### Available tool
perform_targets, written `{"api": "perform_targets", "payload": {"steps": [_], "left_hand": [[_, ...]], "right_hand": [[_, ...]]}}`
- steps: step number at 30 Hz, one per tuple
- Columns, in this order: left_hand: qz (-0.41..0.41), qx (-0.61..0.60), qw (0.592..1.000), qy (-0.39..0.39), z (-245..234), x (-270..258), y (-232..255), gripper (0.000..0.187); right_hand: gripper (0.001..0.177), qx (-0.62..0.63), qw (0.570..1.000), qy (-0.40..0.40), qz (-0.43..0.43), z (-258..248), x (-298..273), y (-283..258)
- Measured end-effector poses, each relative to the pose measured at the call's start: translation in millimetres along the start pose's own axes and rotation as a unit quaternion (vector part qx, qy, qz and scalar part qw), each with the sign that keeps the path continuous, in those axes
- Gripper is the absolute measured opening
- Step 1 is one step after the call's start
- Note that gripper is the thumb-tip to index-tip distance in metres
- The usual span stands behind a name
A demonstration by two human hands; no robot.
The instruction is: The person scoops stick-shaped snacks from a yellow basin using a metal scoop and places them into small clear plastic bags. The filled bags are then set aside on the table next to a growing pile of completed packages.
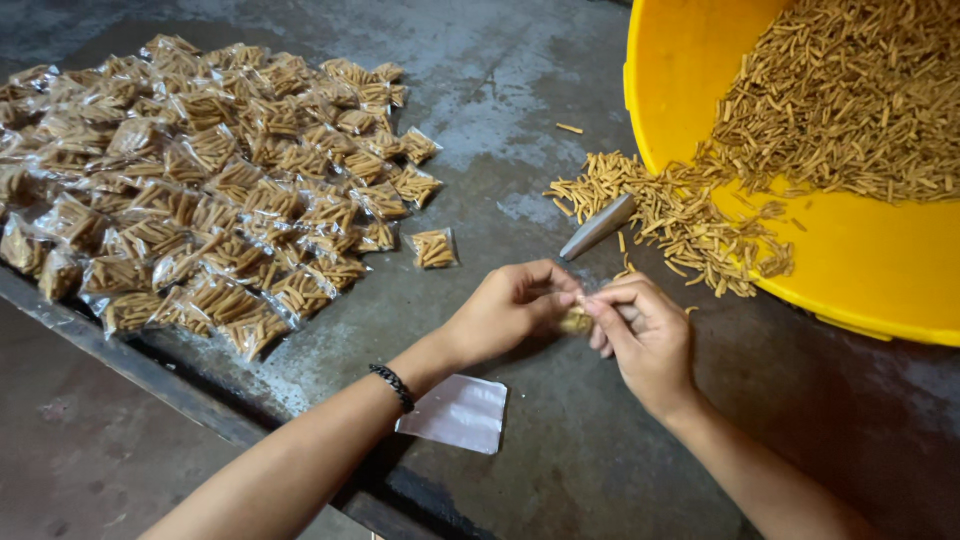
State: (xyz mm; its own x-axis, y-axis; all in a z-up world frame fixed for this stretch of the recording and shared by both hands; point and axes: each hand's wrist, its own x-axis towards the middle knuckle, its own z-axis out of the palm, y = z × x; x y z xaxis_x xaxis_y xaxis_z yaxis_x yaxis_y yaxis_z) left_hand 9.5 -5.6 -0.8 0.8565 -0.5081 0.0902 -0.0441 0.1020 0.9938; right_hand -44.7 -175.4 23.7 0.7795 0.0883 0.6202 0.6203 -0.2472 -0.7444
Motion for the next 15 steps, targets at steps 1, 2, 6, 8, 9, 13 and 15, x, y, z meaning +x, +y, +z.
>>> {"api": "perform_targets", "payload": {"steps": [1,2,6,8,9,13,15], "left_hand": [[-0.003,-0.001,1.0,-0.003,1.2,-4.6,8.6,0.013],[0.032,0.002,0.999,0.002,2.4,-8.9,17.4,0.012],[0.123,0.034,0.991,0.035,-4.3,-11.6,21.5,0.012],[0.151,0.112,0.98,0.063,-6.7,-13.7,33.8,0.012],[0.176,0.188,0.962,0.087,-7.8,-15.5,39.5,0.013],[0.158,0.207,0.956,0.132,-3.3,-12.5,25.7,0.014],[0.088,-0.009,0.992,0.092,1.2,-1.8,4.6,0.018]], "right_hand": [[0.003,-0.001,1.0,0.002,0.003,0.6,0.4,0.8],[0.003,0.023,1.0,0.002,0.005,1.1,0.9,1.5],[0.012,0.05,0.999,0.004,-0.009,3.5,1.6,0.7],[0.014,-0.02,0.999,0.026,-0.034,1.5,2.3,0.6],[0.017,-0.091,0.993,0.049,-0.056,1.0,1.8,0.4],[0.017,-0.159,0.983,0.049,-0.073,-0.3,6.5,-10.5],[0.015,-0.152,0.986,0.028,-0.056,-2.2,6.8,-8.2]]}}
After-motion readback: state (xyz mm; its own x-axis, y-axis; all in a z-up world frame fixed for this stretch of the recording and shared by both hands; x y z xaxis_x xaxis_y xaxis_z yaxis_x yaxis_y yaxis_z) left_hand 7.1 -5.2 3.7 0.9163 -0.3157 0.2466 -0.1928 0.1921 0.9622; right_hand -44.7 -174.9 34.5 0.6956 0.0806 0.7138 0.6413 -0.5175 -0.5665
